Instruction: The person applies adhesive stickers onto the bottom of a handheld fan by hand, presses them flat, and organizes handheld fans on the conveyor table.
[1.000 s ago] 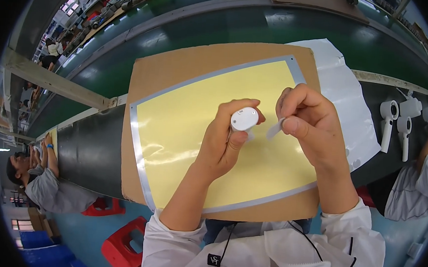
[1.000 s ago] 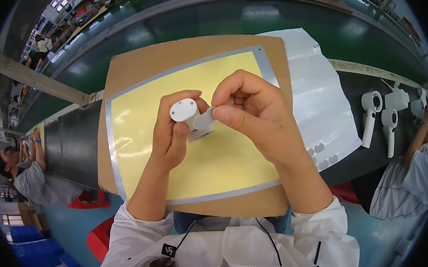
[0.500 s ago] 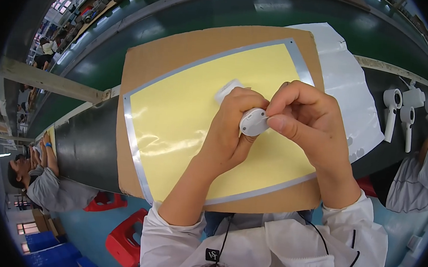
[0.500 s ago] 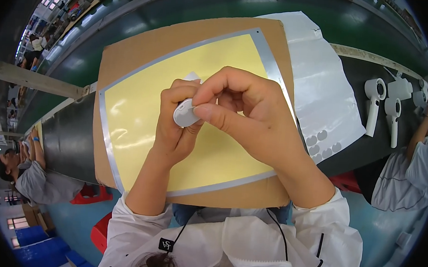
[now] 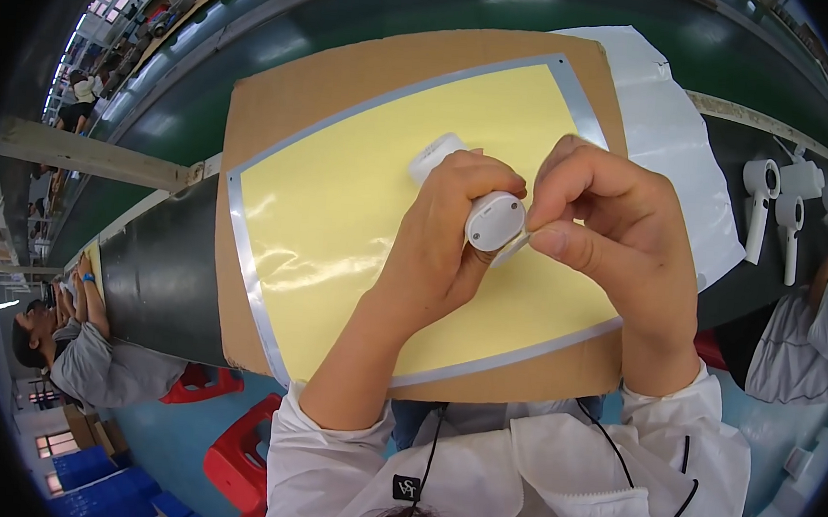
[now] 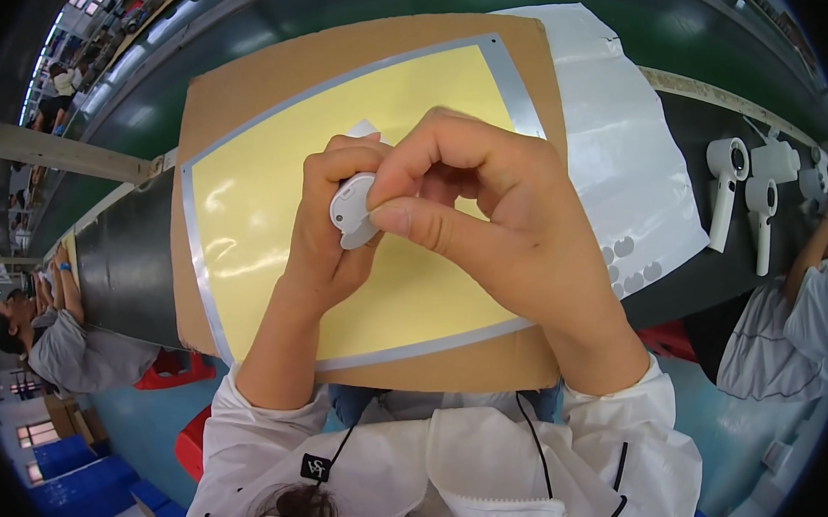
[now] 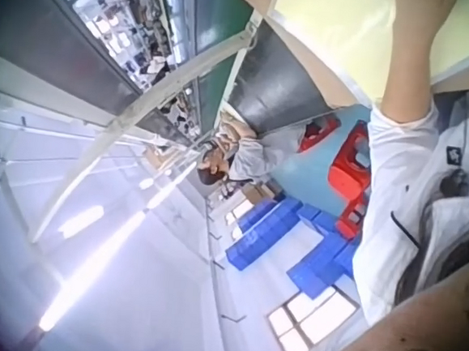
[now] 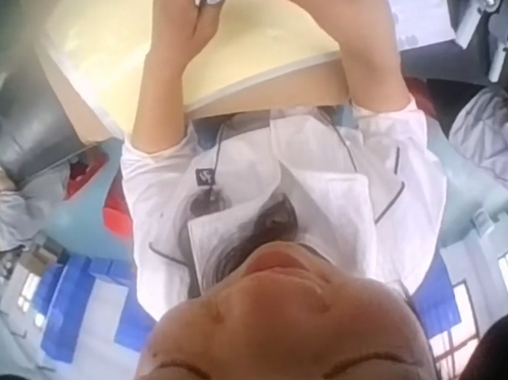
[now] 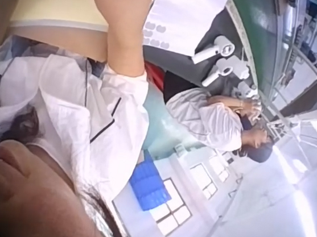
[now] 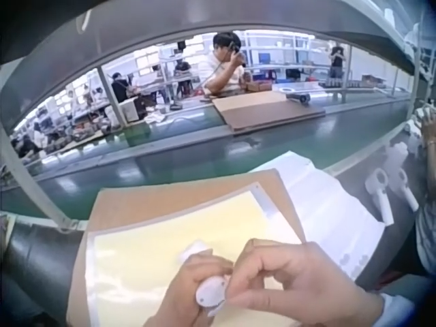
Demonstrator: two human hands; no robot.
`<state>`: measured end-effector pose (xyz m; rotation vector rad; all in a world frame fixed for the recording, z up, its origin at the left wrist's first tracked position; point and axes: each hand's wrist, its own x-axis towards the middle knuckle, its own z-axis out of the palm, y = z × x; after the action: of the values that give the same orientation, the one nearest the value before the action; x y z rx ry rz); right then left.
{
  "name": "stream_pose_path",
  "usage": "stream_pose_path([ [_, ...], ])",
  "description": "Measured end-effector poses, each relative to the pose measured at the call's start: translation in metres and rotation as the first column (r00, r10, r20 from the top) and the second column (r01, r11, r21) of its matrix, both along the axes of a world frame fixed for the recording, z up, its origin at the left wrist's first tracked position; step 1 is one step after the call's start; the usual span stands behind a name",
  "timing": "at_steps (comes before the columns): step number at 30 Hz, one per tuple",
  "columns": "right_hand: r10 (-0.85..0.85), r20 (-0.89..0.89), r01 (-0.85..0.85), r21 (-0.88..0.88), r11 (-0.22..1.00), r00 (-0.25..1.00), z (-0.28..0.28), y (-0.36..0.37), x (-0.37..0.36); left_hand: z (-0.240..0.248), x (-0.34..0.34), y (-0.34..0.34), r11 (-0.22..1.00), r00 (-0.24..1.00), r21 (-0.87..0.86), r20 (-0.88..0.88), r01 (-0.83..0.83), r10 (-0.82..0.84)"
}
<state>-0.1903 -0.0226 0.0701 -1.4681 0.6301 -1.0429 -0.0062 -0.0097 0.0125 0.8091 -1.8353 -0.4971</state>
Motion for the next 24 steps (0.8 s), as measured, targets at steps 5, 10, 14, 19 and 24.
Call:
stream_pose_path([
  [5, 0.044, 0.025, -0.045, 0.081, 0.996, 0.999, 0.0018, -0.0013, -0.0038, -0.0001, -0.0018, 0.0, 1.0, 1.0, -0.021, 0.025, -0.004, 0.005],
  [10, 0.04, 0.049, -0.039, -0.016, 0.999, 0.998, -0.0004, -0.0035, -0.0039, -0.0013, -0.0024, -0.0007, 1.0, 0.999, -0.022, 0.033, -0.001, 0.002],
  [14, 0.043, 0.076, -0.046, 0.033, 0.998, 0.996, 0.0005, -0.0008, -0.0021, -0.0006, -0.0021, -0.0007, 1.0, 0.999, -0.015, 0.032, -0.003, 0.003],
  [19, -0.009, 0.005, 0.009, -0.022, 1.0, 1.0, -0.0006, -0.0001, 0.0002, -0.0006, -0.002, -0.0002, 1.0, 1.0, -0.008, 0.03, -0.003, 0.003],
  [24, -0.054, -0.063, 0.049, -0.077, 0.996, 0.997, -0.0018, -0.0011, -0.0007, -0.0012, -0.0028, 0.0004, 1.0, 0.999, 0.0, 0.032, -0.005, 0.005],
])
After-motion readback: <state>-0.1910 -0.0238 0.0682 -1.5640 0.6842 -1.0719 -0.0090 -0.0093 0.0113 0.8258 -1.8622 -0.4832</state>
